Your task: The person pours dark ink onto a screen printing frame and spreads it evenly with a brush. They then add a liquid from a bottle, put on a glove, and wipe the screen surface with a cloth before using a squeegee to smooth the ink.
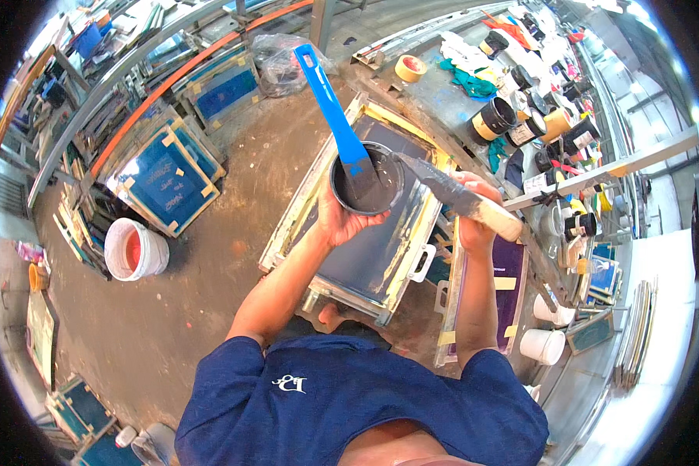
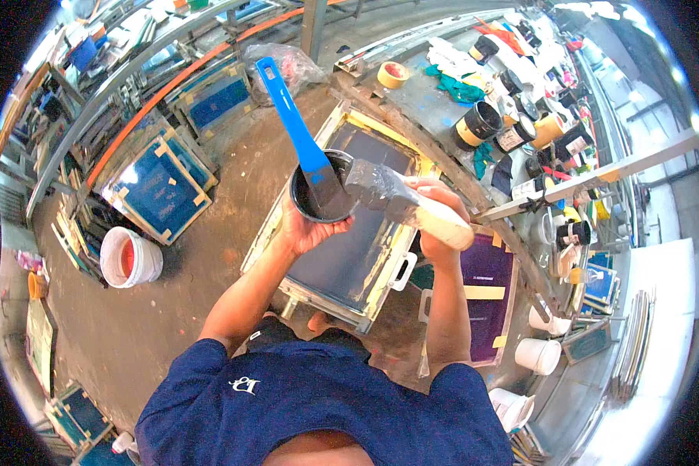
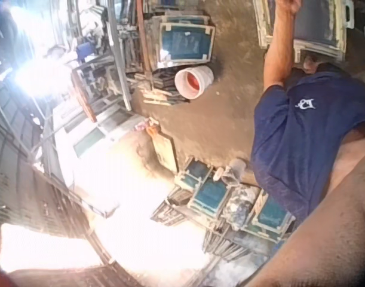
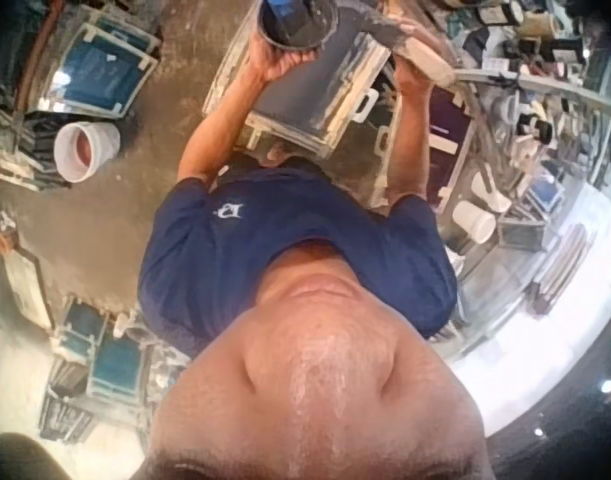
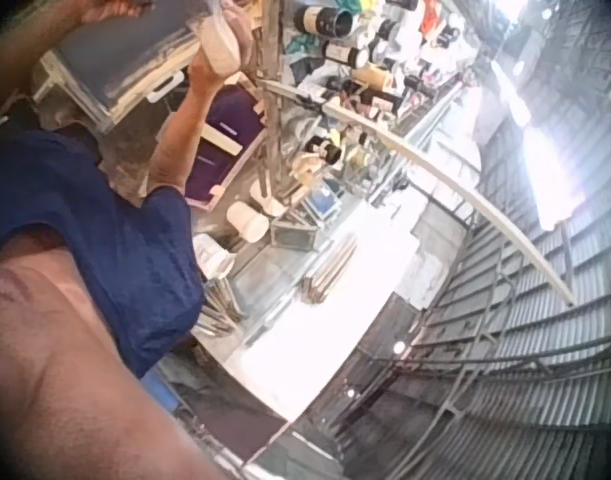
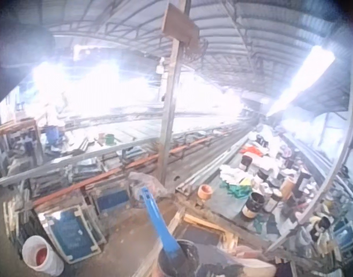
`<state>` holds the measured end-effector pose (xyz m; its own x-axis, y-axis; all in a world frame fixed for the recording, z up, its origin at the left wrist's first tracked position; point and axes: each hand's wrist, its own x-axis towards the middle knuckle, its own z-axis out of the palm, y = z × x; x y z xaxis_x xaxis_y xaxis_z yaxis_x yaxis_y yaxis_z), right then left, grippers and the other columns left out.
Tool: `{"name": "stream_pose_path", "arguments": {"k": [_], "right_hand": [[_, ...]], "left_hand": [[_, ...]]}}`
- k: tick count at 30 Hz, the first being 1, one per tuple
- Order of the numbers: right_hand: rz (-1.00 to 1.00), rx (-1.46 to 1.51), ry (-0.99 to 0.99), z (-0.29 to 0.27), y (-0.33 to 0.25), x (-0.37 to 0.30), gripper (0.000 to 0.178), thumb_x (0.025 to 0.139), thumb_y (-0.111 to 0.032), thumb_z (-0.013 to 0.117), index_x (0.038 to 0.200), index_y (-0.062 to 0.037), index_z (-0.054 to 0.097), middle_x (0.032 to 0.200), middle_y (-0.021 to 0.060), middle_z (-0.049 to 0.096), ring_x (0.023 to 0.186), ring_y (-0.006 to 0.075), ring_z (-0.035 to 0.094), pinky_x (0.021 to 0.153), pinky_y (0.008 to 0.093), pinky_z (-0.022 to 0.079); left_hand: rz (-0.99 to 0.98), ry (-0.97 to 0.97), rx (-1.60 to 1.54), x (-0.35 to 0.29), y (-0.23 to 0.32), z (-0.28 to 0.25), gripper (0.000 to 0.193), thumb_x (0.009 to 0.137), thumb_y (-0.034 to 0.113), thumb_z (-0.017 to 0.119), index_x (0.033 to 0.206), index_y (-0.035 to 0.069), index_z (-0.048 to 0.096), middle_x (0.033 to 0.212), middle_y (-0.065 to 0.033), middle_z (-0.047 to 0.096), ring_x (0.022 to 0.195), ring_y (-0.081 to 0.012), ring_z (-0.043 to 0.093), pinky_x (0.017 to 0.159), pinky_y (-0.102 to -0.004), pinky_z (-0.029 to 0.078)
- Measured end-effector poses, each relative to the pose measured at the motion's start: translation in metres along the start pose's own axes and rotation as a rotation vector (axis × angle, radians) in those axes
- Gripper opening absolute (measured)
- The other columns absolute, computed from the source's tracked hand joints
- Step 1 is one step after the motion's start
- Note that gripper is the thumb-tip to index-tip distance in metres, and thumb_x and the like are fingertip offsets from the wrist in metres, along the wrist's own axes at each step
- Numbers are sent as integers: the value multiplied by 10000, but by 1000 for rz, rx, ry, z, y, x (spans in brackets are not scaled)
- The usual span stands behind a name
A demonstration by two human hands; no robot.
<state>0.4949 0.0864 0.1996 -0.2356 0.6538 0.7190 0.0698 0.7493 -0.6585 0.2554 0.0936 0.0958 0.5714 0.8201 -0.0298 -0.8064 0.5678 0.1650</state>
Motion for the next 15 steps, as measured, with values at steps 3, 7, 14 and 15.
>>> {"name": "stream_pose_path", "arguments": {"k": [3, 7, 14, 15], "right_hand": [[-58, -130, 32, 25, -15, 0, 331, 865, 70, 604, 1162, -44, 512, 1155, 199, 613, 1104, 300, 603, 986, 444, 470], [47, -191, 176, 56, -24, -4, 352, 838, 114, 614, 1153, -20, 530, 1128, 193, 637, 1107, 299, 609, 978, 424, 475], [66, -396, 73, 92, -45, 11, 301, 824, 124, 625, 1104, 18, 607, 1118, 186, 658, 1110, 278, 621, 967, 376, 477], [69, -418, 89, 96, -46, 9, 268, 832, 98, 634, 1087, 18, 620, 1120, 176, 665, 1111, 275, 623, 960, 366, 476]], "left_hand": [[-60, -85, -4, -13, 25, 12, 891, 852, 793, 361, 1409, 102, 430, 1271, -194, 581, 936, -418, 643, 752, -485, 565], [-112, -87, 95, -28, 64, 24, 877, 848, 784, 388, 1412, 113, 434, 1257, -197, 591, 907, -409, 657, 745, -508, 570], [-156, -166, 193, -55, 118, 31, 890, 853, 773, 393, 1453, 116, 380, 1334, -192, 546, 964, -418, 664, 751, -541, 591], [-157, -170, 199, -62, 122, 35, 889, 855, 771, 394, 1454, 114, 379, 1342, -193, 540, 970, -421, 664, 754, -548, 592]]}}
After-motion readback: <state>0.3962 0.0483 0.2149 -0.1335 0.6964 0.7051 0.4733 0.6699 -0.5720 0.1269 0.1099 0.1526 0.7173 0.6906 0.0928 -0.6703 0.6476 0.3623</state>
